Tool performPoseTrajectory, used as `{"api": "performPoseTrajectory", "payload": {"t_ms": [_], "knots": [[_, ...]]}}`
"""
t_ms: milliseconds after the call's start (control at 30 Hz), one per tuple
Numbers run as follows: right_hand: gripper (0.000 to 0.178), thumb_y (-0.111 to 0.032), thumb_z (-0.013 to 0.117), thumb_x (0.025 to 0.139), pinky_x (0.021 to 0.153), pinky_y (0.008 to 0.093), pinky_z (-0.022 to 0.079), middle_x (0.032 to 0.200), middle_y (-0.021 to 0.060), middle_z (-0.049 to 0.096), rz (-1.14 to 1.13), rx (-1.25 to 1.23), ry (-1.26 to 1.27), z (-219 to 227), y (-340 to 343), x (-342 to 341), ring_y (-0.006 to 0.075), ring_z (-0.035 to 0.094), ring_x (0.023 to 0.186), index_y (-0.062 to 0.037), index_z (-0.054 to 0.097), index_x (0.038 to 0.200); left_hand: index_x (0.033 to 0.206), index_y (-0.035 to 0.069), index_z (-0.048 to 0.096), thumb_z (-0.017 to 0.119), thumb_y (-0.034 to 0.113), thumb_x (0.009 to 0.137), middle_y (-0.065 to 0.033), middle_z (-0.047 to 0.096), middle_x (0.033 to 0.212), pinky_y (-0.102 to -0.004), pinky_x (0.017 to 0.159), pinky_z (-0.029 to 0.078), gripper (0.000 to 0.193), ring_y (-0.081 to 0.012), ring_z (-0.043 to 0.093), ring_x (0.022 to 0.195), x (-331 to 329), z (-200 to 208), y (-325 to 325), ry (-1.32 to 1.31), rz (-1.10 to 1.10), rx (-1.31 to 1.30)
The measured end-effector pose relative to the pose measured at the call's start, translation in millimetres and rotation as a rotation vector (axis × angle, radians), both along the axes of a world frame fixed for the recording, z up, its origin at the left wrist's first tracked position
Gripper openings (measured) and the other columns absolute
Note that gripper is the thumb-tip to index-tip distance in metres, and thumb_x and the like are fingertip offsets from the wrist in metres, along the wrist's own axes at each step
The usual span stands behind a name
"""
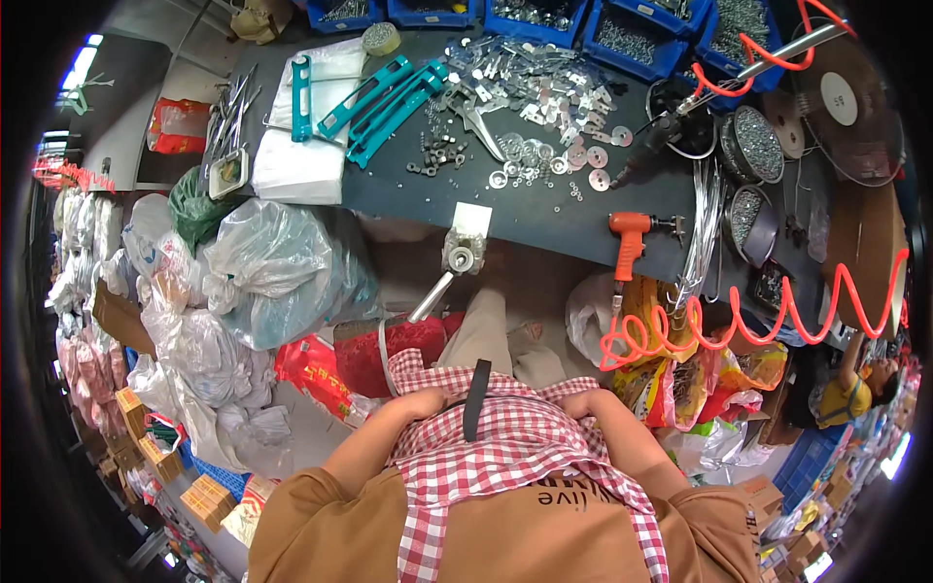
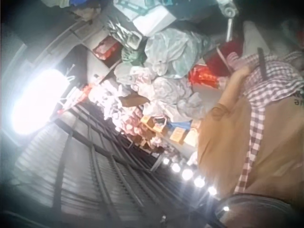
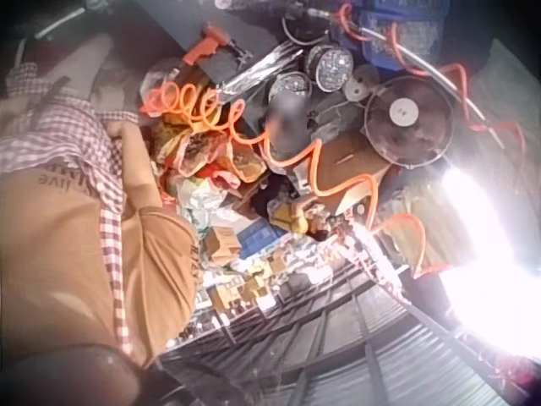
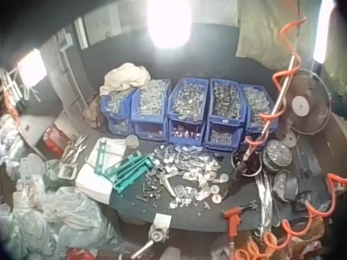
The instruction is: The person assembles various metal parts, including brackets, washers, springs, and screws, using a workbench vise to brace the parts and a screwdriver to fasten them.
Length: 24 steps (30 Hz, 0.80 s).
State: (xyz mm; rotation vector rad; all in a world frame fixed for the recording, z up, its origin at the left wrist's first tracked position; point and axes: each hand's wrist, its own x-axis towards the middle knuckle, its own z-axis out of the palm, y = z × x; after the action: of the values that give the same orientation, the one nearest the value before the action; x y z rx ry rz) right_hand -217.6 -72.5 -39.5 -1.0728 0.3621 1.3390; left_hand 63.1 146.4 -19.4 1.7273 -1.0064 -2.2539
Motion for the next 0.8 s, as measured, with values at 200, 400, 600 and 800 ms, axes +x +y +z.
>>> {"api": "performPoseTrajectory", "payload": {"t_ms": [200,400,600,800], "knots": [[0.053,-0.019,0.057,0.075,0.096,0.0329,0.034,0.127,0.0118,0.048,0.039,0.063,-0.053,-5.4,6.0,18.0,0.0231,0.047,0.113,0.0007,0.045,0.123,0.103,0.004,0.061,0.046,0.019,0.087,-0.0063,0.062,0.094,-0.0256,0.082,0.041,0.026,-0.0148,0.054,0.088,16.9,68.5,-17.7,0.013,0.238,0.424],[0.053,-0.017,0.059,0.072,0.094,0.0333,0.036,0.122,0.0110,0.053,0.179,0.046,-0.113,-51.1,26.0,23.3,0.0229,0.050,0.109,-0.0027,0.049,0.121,0.104,0.003,0.058,0.051,0.027,0.087,-0.0074,0.061,0.097,-0.0284,0.082,0.042,0.031,-0.0152,0.054,0.091,67.7,54.9,2.4,0.019,0.243,0.038],[0.038,-0.017,0.056,0.072,0.069,0.0289,0.048,0.101,0.0114,0.061,0.000,-0.014,-0.037,-76.2,29.3,77.2,0.0194,0.058,0.090,-0.0057,0.059,0.108,0.104,0.003,0.057,0.062,0.029,0.079,-0.0121,0.059,0.102,-0.0328,0.088,0.040,0.037,-0.0210,0.054,0.100,166.7,23.6,-94.6,-0.225,0.409,-0.089],[0.039,-0.033,0.056,0.077,0.081,0.0380,0.045,0.106,0.0154,0.059,-0.442,-0.838,-0.102,-172.9,36.3,190.7,0.0295,0.055,0.098,-0.0086,0.059,0.108,0.114,0.005,0.051,0.071,0.039,0.063,-0.0128,0.050,0.120,-0.0442,0.100,0.030,0.064,-0.0290,0.043,0.116,170.5,-1.7,-231.7,-0.345,-0.185,-1.098]]}}
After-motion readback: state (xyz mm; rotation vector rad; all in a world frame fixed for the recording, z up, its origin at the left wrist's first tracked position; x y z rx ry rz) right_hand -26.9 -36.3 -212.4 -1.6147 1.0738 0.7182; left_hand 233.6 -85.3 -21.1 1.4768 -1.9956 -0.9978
